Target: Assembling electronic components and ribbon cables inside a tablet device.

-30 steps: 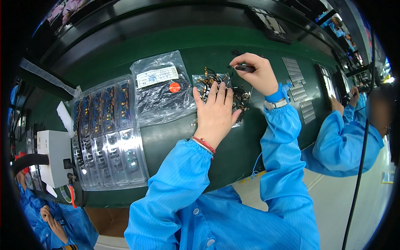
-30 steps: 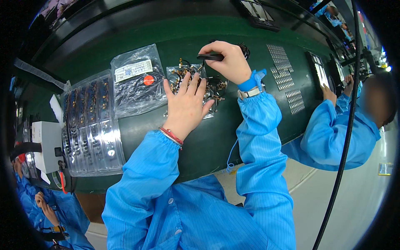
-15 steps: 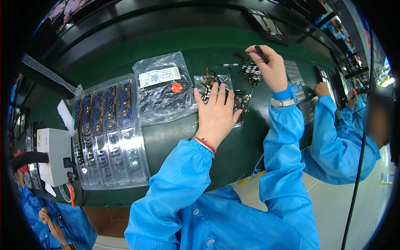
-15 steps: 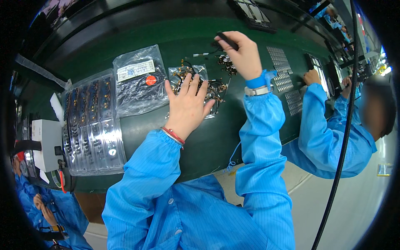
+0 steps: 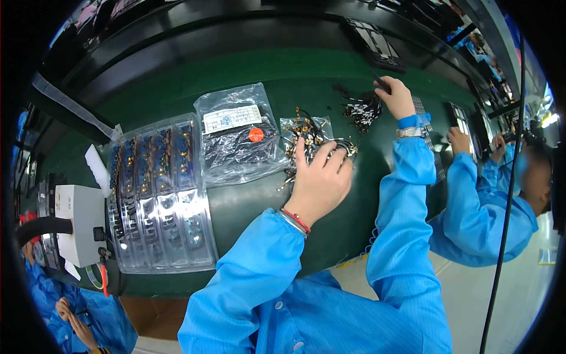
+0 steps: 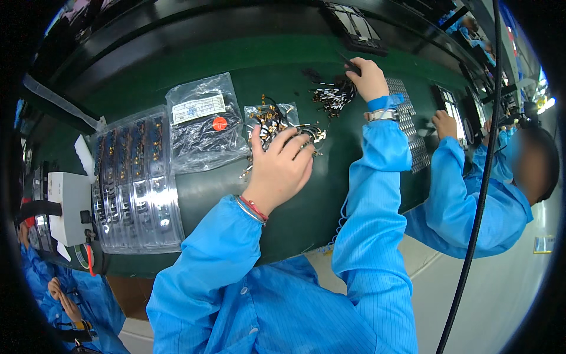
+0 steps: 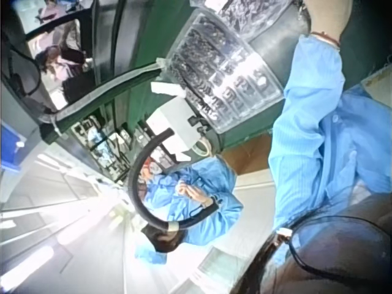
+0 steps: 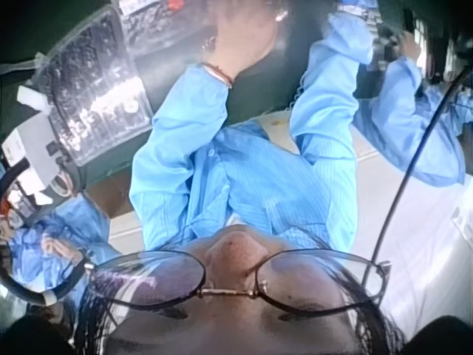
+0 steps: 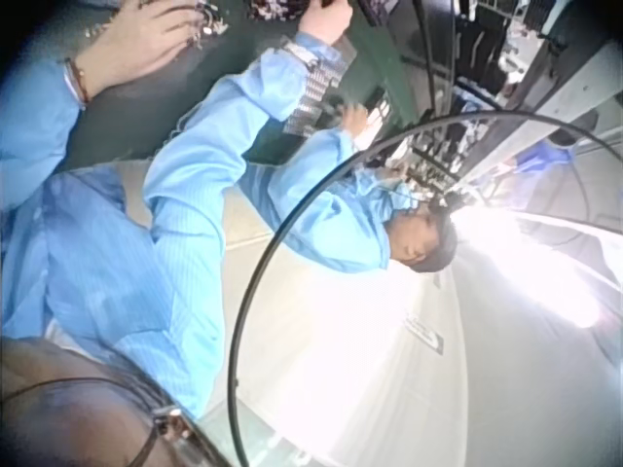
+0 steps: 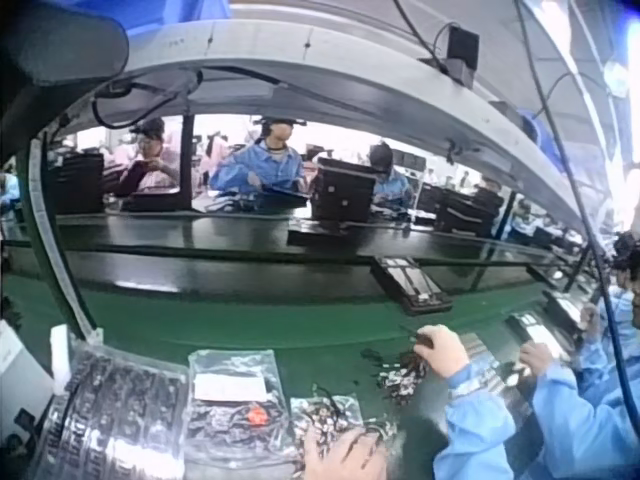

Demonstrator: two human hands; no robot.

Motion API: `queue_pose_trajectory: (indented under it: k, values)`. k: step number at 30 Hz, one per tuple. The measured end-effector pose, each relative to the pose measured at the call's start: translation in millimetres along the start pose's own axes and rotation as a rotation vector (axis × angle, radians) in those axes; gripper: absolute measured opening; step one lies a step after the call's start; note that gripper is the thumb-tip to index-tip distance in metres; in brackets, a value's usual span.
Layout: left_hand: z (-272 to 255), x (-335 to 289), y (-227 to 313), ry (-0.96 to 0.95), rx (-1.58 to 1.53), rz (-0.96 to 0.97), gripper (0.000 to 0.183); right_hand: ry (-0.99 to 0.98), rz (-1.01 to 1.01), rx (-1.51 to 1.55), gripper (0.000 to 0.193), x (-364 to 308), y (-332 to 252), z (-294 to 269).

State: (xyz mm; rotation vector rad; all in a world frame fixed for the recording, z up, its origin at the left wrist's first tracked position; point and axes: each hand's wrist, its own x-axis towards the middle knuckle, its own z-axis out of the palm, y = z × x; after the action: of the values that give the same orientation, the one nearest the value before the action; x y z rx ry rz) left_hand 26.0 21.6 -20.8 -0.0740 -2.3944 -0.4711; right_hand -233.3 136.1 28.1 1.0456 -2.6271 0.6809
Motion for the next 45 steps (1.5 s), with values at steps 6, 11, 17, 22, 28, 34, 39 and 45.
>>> queue_pose_trajectory:
  k: [6,11,17,22,28,34,39,45]
  values:
    - [1,1,-5,0.052,-0.053,0.033,0.014,-0.243,-0.214,0.067,0.02,-13,-62,26]
    - [2,2,-5,0.039,-0.103,0.052,0.011,-0.275,-0.33,0.017,0.019,-16,-69,33]
    - [2,0,-6,0.025,-0.093,0.045,0.011,-0.27,-0.327,-0.042,0.017,-22,-72,36]
    - [2,-3,-9,0.041,-0.062,-0.008,0.013,-0.285,-0.245,0.187,0.018,-28,-80,28]
    - [-6,-1,-8,0.034,0.012,-0.05,0.016,-0.289,-0.24,0.307,0.02,-52,-75,27]
    - [-7,-9,-1,-0.084,-0.06,0.008,0.015,-0.241,-0.284,0.199,0.018,-56,-65,30]
    - [-10,-14,3,-0.168,-0.025,-0.044,0.016,-0.267,-0.318,0.176,0.018,-58,-58,27]
    - [-10,-10,-2,-0.02,0.059,-0.217,0.041,-0.173,-0.203,0.196,0.017,-61,-60,29]
